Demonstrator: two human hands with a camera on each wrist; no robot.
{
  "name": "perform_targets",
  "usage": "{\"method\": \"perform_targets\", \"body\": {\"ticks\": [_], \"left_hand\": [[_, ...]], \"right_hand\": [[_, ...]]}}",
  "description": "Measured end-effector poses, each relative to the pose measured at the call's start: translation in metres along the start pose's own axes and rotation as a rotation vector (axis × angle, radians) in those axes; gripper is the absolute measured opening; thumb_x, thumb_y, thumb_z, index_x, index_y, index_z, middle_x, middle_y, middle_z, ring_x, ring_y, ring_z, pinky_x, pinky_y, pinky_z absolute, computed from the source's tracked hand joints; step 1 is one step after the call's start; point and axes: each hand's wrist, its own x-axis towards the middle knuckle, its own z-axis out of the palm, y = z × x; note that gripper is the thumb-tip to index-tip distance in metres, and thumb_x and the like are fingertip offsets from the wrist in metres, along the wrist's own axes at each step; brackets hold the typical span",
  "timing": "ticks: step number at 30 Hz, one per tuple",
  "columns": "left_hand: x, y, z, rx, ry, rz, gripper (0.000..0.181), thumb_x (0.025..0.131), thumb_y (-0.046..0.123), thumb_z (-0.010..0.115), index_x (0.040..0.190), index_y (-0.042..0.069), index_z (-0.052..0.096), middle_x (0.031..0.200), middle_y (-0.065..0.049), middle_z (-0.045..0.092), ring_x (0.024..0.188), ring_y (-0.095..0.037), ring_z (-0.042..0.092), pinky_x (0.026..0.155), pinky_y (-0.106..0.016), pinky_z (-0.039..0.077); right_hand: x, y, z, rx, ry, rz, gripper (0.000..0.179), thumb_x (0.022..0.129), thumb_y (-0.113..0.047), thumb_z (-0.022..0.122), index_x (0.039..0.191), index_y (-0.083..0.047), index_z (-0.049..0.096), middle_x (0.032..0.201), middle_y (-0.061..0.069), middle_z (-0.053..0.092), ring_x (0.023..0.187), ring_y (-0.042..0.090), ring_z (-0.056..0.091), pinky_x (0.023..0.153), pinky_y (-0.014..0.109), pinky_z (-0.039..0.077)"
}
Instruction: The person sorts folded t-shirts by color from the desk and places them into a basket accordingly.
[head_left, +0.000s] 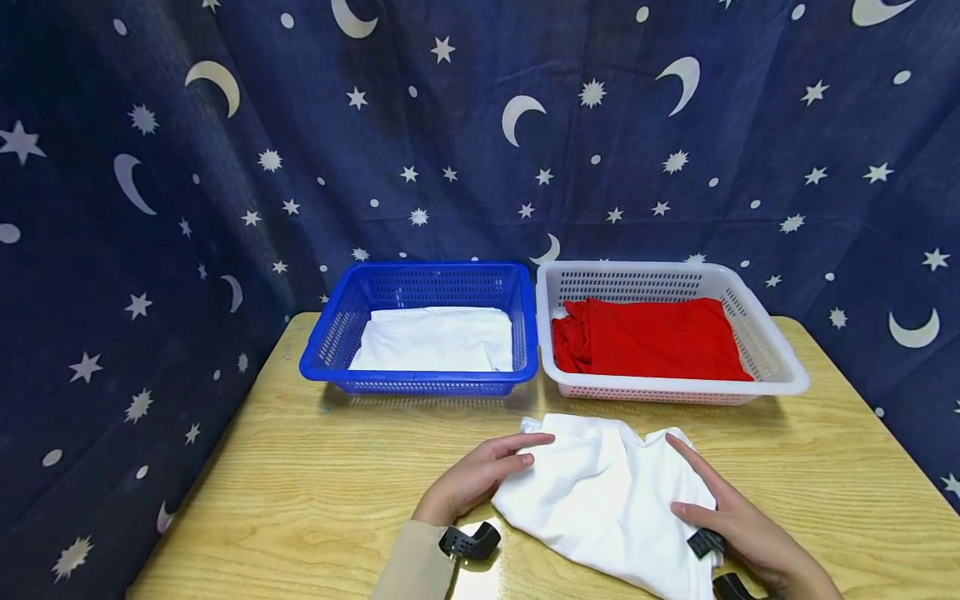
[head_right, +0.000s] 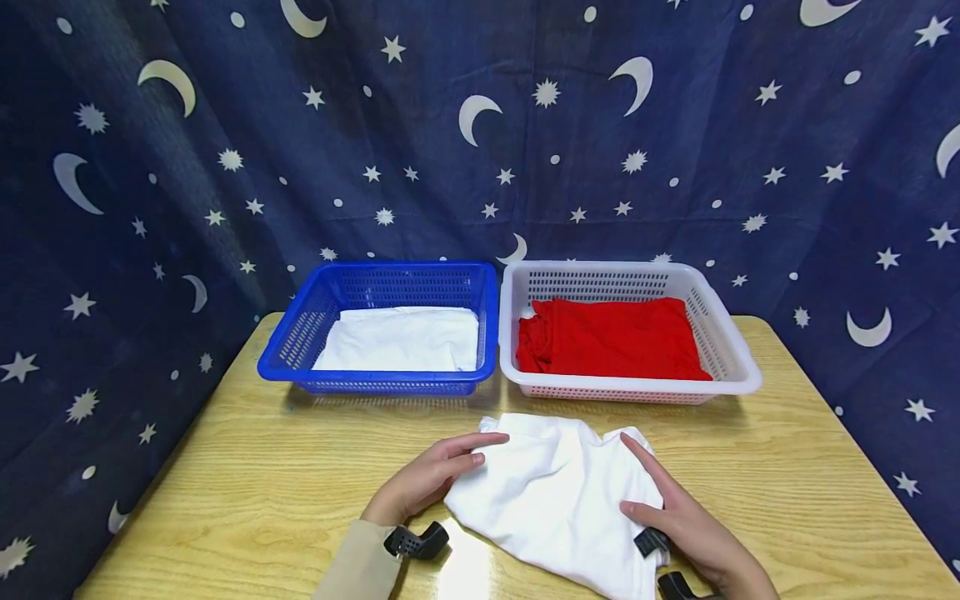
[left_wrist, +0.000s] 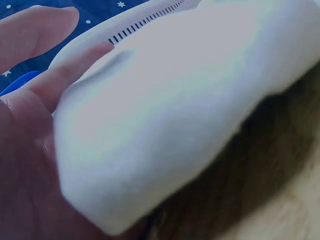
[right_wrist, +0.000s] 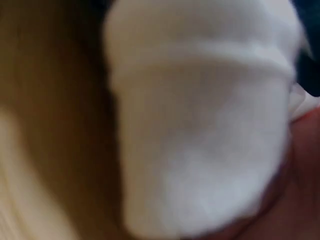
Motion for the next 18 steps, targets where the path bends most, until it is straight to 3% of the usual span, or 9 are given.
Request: {"method": "perform_targets", "body": {"ticks": [8,14,18], "left_hand": [[-0.0025,0.0007,-0.0025,-0.047,-0.018,0.018,0.038,0.092,0.019,0.048,0.129,0.013,0.048,0.134,-0.005,0.040,0.113,-0.021,0.047,0.085,-0.035,0.045],[-0.0023,0.0009,-0.0051,-0.073,-0.026,0.035,0.040,0.090,0.021,0.050,0.129,0.011,0.048,0.133,-0.007,0.042,0.111,-0.021,0.048,0.084,-0.036,0.045],[-0.0039,0.0027,-0.0089,-0.088,-0.052,0.040,0.039,0.091,0.020,0.049,0.129,0.008,0.048,0.128,-0.012,0.046,0.104,-0.021,0.053,0.080,-0.035,0.048]], "right_hand": [[0.0037,0.0001,0.0045,0.026,0.030,-0.122,0.069,0.089,-0.014,0.052,0.142,-0.035,0.014,0.147,0.003,-0.002,0.115,-0.016,0.019,0.083,0.004,0.024],[0.0044,-0.0033,0.0059,0.130,0.008,-0.148,0.066,0.091,-0.011,0.048,0.142,-0.035,0.014,0.147,-0.001,-0.002,0.118,-0.012,0.021,0.086,0.007,0.027],[0.0016,-0.0041,0.0049,0.237,-0.048,-0.195,0.065,0.092,-0.006,0.042,0.143,-0.031,0.011,0.146,-0.003,0.000,0.119,-0.008,0.025,0.088,0.012,0.033]]}}
